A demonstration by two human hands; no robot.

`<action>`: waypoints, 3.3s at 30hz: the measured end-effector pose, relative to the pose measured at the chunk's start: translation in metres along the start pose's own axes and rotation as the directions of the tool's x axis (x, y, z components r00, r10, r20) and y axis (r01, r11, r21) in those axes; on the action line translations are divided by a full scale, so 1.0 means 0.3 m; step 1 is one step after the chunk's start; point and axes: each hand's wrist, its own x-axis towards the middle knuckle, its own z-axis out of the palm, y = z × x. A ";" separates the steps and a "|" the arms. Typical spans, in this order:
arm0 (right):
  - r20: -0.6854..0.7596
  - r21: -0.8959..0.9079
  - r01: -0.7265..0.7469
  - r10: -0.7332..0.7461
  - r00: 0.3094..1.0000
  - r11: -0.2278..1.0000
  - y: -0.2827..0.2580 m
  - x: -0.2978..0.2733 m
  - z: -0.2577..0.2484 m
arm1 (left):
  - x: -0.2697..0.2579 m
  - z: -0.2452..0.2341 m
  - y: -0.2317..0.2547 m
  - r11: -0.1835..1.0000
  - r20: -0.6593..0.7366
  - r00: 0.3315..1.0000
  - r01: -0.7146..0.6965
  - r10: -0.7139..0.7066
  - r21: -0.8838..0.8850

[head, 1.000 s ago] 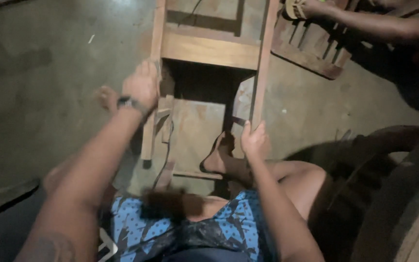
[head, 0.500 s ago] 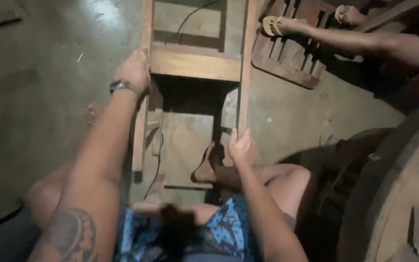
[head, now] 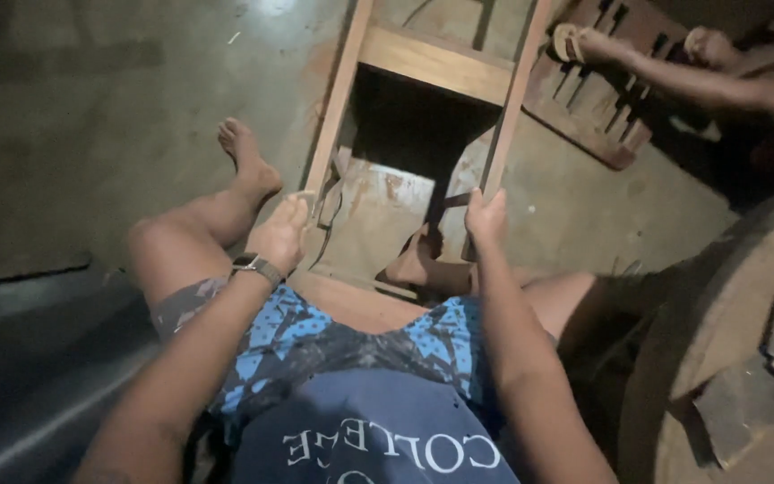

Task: The person sands the surfaces and edges of a wooden chair frame using a piece of sandpaper.

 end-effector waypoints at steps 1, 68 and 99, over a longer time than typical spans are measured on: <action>0.042 0.071 -0.026 0.023 0.999 0.997 0.029 0.013 0.003 | -0.027 0.036 -0.014 0.999 -0.021 1.000 0.002 -0.003 -0.051; 0.265 0.091 -0.119 0.091 0.960 0.989 0.023 -0.286 -0.083 | 0.207 0.129 -0.014 0.324 0.191 0.818 0.414 -0.543 -0.851; 0.321 0.045 -0.020 0.004 0.947 0.999 0.139 -0.100 -0.022 | 0.141 0.106 0.065 0.252 0.230 0.781 0.441 -0.581 -0.862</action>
